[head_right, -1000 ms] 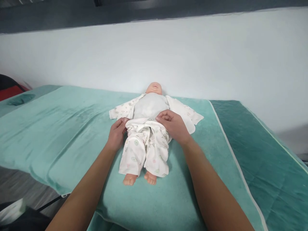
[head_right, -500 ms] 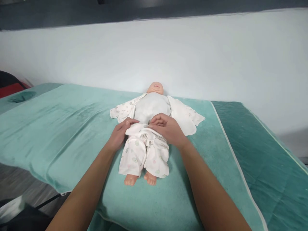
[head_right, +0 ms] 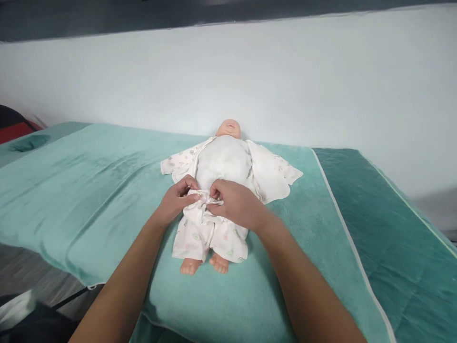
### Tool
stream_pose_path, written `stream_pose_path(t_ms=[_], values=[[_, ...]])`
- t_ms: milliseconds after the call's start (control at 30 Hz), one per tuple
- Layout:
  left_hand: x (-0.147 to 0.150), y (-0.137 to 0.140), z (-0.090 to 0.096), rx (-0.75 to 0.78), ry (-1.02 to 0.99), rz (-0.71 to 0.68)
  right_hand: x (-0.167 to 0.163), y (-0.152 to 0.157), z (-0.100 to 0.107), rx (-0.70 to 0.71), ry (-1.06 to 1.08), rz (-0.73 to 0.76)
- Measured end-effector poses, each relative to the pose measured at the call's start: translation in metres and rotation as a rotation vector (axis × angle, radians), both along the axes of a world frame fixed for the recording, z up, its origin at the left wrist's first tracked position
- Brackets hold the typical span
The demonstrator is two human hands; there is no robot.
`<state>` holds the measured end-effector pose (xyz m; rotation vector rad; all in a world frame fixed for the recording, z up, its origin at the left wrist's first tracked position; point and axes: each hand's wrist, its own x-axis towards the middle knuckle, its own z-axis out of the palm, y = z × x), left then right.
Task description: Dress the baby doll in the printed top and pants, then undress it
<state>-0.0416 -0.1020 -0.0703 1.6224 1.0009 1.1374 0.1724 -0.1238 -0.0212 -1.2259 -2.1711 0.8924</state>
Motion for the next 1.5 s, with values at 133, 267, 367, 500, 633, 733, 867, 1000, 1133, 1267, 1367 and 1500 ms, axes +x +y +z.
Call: stream_pose_path(t_ms=[133, 267, 367, 500, 633, 733, 867, 1000, 1133, 1267, 1367, 1500], values=[[-0.002, 0.000, 0.000, 0.016, 0.009, -0.038, -0.003, -0.001, -0.002, -0.018, 0.011, -0.005], [-0.005, 0.001, -0.003, 0.015, -0.015, -0.082, -0.003, 0.003, -0.007, -0.049, 0.170, -0.030], [-0.006, 0.002, -0.007, 0.029, -0.061, -0.098, -0.001, 0.005, -0.009, -0.049, 0.248, -0.042], [-0.005, 0.004, -0.010, 0.051, -0.089, -0.107, 0.002, 0.006, -0.008, -0.053, 0.269, -0.048], [-0.005, 0.003, -0.008, 0.046, -0.064, -0.111, 0.002, 0.007, -0.008, -0.046, 0.255, -0.066], [-0.004, 0.002, -0.005, 0.032, -0.038, -0.085, 0.002, 0.007, -0.008, -0.060, 0.276, -0.063], [0.001, -0.001, -0.005, 0.042, -0.162, -0.052, 0.005, 0.007, -0.006, -0.196, 0.391, -0.031], [0.006, 0.002, -0.009, -0.052, -0.350, 0.096, 0.015, 0.012, -0.007, -0.309, 0.661, -0.070], [0.008, 0.016, -0.011, -0.092, -0.451, 0.270, 0.032, 0.028, -0.019, -0.303, 0.911, -0.300], [0.012, 0.038, -0.002, -0.107, -0.454, 0.279, 0.043, 0.047, -0.037, -0.231, 1.072, -0.563], [0.017, 0.059, 0.012, -0.102, -0.437, 0.226, 0.042, 0.054, -0.047, -0.223, 1.206, -0.618], [0.026, 0.085, 0.029, -0.056, -0.335, 0.193, 0.036, 0.056, -0.052, -0.219, 1.312, -0.604]])
